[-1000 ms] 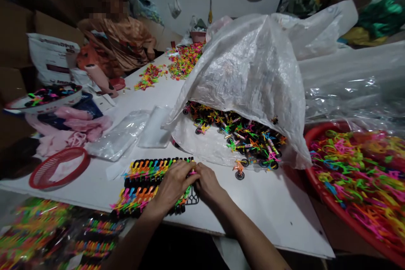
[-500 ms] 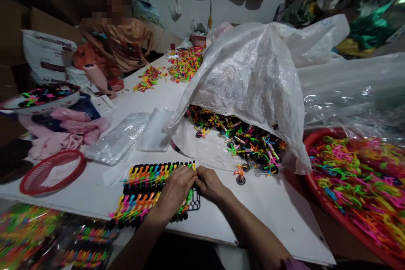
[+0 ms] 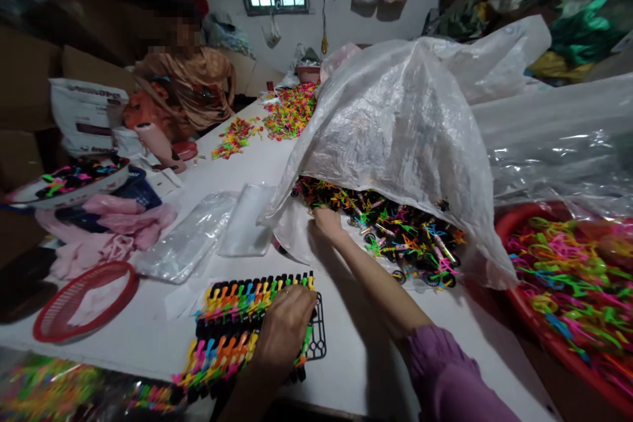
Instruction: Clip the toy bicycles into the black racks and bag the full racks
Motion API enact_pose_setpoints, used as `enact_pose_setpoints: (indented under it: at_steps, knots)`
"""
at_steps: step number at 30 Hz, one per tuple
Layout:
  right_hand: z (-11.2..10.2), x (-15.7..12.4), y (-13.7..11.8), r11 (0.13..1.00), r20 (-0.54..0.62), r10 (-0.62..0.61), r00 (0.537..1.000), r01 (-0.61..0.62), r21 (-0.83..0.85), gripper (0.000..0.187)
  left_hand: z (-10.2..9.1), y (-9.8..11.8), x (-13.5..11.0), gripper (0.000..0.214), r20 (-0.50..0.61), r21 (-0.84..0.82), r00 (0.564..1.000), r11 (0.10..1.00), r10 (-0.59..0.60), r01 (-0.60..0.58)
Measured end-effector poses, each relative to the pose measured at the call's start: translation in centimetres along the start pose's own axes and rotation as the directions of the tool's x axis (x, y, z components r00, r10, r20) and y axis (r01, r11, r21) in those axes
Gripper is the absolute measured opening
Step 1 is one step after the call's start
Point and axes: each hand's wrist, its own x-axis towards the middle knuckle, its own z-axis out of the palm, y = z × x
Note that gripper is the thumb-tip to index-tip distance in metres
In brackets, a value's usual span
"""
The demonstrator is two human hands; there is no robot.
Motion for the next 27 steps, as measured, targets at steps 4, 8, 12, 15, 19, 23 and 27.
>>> enact_pose_setpoints:
  at_steps: [4, 8, 12, 15, 19, 23, 27]
  knots:
    - [1.2, 2.0, -1.4, 0.996, -0.056, 0.081, 0.995, -0.084, -0.044, 0.029, 0.1, -0.2, 0.0, 0.022, 0.002, -0.020, 1.000, 1.000, -0.008, 0.008]
    - [2.1, -2.3, 0.4, 0.993, -0.040, -0.031, 0.999, 0.026, -0.113, 0.025, 0.2, -0.4, 0.0, 0.021, -0.016, 0.004, 1.000, 1.000, 0.022, -0.022]
    - [1.9, -9.7, 3.7, 0.929, -0.031, -0.333, 0.942, 0.322, -0.183, 0.018, 0.2, -0.6, 0.0, 0.019, 0.042, -0.014, 0.999, 1.000, -0.027, 0.028]
    - [1.5, -13.6, 5.3, 0.957, -0.098, -0.276, 0.956, 0.265, -0.118, 0.020, 0.2, -0.8, 0.2, 0.018, 0.069, 0.006, 0.993, 0.995, -0.099, 0.099]
    - [1.9, -13.5, 5.0, 0.998, -0.133, 0.048, 0.990, -0.052, -0.032, 0.025, 0.3, -0.9, 0.6, 0.015, 0.055, 0.063, 0.984, 0.984, -0.169, 0.165]
    - [2.5, -10.4, 3.3, 0.973, -0.092, 0.224, 0.970, -0.227, -0.031, 0.025, 0.3, -0.9, 0.8, 0.016, 0.074, 0.086, 0.981, 0.981, -0.181, 0.175]
    - [2.5, -10.7, 3.2, 0.932, -0.035, 0.330, 0.943, -0.320, 0.170, 0.028, 0.3, -1.0, 0.8, 0.016, 0.057, 0.072, 0.981, 0.981, -0.186, 0.182]
